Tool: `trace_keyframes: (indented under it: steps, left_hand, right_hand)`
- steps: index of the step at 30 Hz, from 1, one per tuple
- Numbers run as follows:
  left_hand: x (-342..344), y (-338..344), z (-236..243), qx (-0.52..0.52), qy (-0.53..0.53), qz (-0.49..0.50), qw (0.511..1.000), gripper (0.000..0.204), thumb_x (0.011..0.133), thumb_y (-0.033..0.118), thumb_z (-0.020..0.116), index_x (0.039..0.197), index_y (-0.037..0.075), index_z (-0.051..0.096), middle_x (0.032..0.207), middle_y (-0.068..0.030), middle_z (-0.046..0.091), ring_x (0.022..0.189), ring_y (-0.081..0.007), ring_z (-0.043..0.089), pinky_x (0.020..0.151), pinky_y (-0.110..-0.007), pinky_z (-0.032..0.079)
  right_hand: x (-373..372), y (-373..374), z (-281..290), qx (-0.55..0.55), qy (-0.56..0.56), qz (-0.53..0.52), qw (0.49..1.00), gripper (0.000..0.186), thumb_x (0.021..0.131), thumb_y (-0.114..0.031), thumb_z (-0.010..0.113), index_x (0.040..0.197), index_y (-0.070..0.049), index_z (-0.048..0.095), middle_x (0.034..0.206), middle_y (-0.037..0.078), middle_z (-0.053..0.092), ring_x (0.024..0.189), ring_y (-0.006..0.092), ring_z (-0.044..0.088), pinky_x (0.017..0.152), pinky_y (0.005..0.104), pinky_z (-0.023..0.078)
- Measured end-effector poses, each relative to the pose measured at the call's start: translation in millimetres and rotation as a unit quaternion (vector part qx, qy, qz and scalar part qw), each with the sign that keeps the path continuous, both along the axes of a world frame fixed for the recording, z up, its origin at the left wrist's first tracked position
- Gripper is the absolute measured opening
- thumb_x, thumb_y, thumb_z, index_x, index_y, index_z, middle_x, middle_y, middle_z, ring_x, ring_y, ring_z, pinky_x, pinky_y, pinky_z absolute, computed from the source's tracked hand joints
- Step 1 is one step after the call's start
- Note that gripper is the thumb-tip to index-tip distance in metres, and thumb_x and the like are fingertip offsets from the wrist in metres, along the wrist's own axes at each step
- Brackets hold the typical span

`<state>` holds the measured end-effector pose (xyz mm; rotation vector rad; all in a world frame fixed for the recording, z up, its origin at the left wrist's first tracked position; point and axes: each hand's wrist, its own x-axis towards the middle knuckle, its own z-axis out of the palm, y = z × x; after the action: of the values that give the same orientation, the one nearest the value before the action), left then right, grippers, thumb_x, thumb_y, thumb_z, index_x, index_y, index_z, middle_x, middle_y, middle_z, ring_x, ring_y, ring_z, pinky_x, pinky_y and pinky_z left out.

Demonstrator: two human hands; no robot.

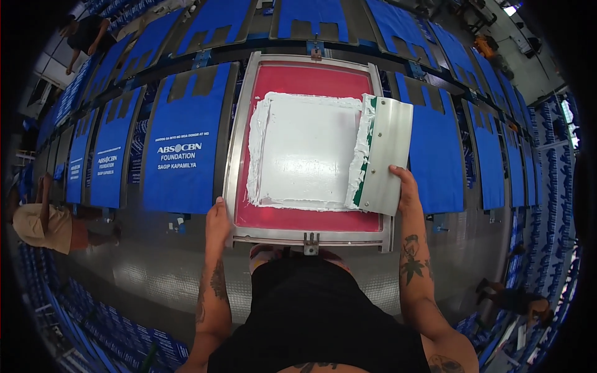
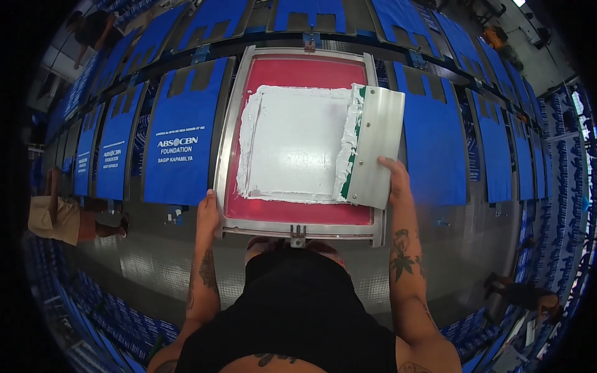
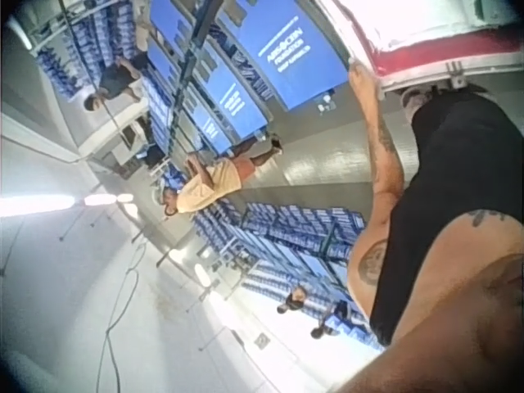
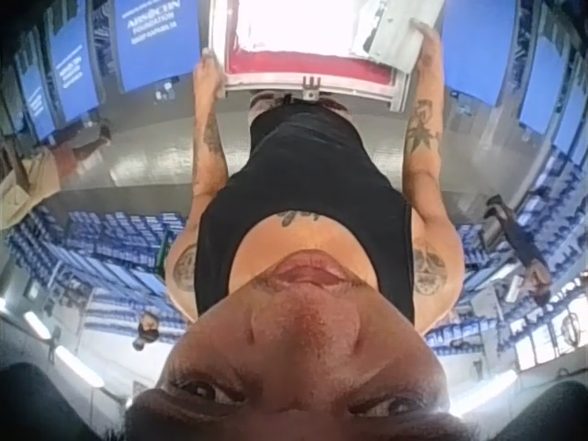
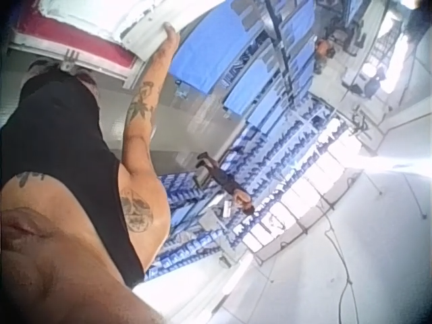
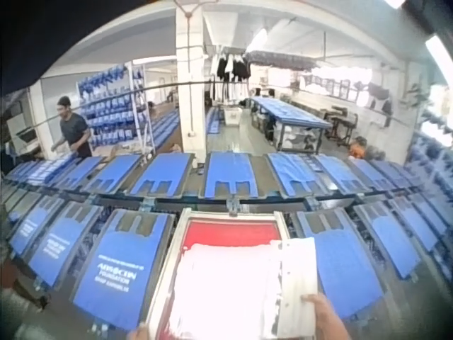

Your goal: Applying white ink to blue garments using a manual screen printing press and squeegee.

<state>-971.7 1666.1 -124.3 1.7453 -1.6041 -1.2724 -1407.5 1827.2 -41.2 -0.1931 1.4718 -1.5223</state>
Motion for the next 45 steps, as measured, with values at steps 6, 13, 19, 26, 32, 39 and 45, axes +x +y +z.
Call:
trace_keyframes:
  steps: [6, 13, 19, 26, 32, 39, 45]
  left_hand:
    - [8.4, -2.7, -10.0, -0.001, -0.025, -0.019, 1.000, 0.064, 0.100, 0.047, 0.035, 0.095, -0.012, 0.059, 0.085, -0.0279, 0.062, 0.081, -0.0379, 0.060, 0.078, -0.043, 0.045]
    - [-2.2, -6.2, -28.2, 0.054, 0.013, 0.006, 0.998, 0.061, 0.100, 0.045, 0.036, 0.104, -0.011, 0.061, 0.092, -0.0271, 0.065, 0.086, -0.0362, 0.062, 0.082, -0.041, 0.045]
    - [-14.9, -2.9, -48.2, -0.008, -0.040, -0.013, 0.999, 0.059, 0.101, 0.043, 0.035, 0.107, -0.010, 0.060, 0.100, -0.0269, 0.065, 0.097, -0.0377, 0.062, 0.086, -0.039, 0.045]
    - [-13.0, 4.7, -72.5, 0.000, -0.025, -0.007, 1.000, 0.062, 0.101, 0.045, 0.035, 0.113, -0.010, 0.060, 0.106, -0.0246, 0.065, 0.103, -0.0330, 0.060, 0.092, -0.036, 0.043]
    - [-9.1, -9.4, -90.9, 0.147, 0.069, 0.021, 0.986, 0.060, 0.100, 0.048, 0.040, 0.123, -0.005, 0.053, 0.124, -0.0172, 0.057, 0.117, -0.0274, 0.052, 0.100, -0.037, 0.038]
    - [-76.5, -79.3, -25.4, -0.334, -0.066, -0.157, 0.927, 0.039, 0.081, 0.012, 0.060, 0.118, 0.001, 0.055, 0.112, -0.0181, 0.054, 0.106, -0.0338, 0.052, 0.099, -0.046, 0.035]
    - [-111.9, -60.8, -9.4, -0.430, -0.149, -0.369, 0.810, 0.037, 0.073, 0.005, 0.059, 0.110, 0.004, 0.058, 0.110, -0.0113, 0.057, 0.104, -0.0252, 0.054, 0.096, -0.046, 0.033]
  right_hand:
    - [6.3, -0.1, -9.1, 0.034, 0.058, -0.031, 0.997, 0.041, 0.080, -0.022, 0.066, 0.110, 0.005, 0.057, 0.099, 0.017, 0.064, 0.085, 0.0294, 0.066, 0.078, 0.0425, 0.055]
    - [-9.2, -2.4, -12.7, 0.046, -0.013, 0.003, 0.999, 0.041, 0.080, -0.024, 0.068, 0.110, 0.003, 0.059, 0.098, 0.016, 0.066, 0.088, 0.0310, 0.067, 0.081, 0.0449, 0.056]
    - [-26.4, -1.2, -43.0, 0.043, -0.075, 0.037, 0.996, 0.040, 0.080, -0.024, 0.068, 0.109, 0.003, 0.059, 0.098, 0.016, 0.066, 0.087, 0.0284, 0.068, 0.079, 0.0447, 0.056]
    - [-26.9, 10.6, -77.5, 0.069, -0.040, -0.020, 0.997, 0.040, 0.081, -0.023, 0.067, 0.111, 0.001, 0.059, 0.101, 0.014, 0.066, 0.090, 0.0264, 0.066, 0.081, 0.0408, 0.055]
    - [11.6, -108.7, 19.9, 0.130, 0.381, 0.173, 0.899, 0.049, 0.079, -0.028, 0.070, 0.122, -0.008, 0.059, 0.107, 0.011, 0.066, 0.094, 0.0258, 0.064, 0.086, 0.0378, 0.049]
    - [-7.0, -206.7, -48.0, 0.060, 0.838, 0.316, 0.441, 0.028, 0.081, -0.015, 0.057, 0.108, -0.014, 0.062, 0.098, 0.006, 0.066, 0.081, 0.0261, 0.061, 0.072, 0.0442, 0.046]
    - [89.6, -80.2, -68.7, 0.072, 0.816, 0.315, 0.480, 0.031, 0.077, -0.013, 0.059, 0.108, -0.015, 0.060, 0.104, 0.001, 0.062, 0.092, 0.0224, 0.055, 0.081, 0.0428, 0.040]
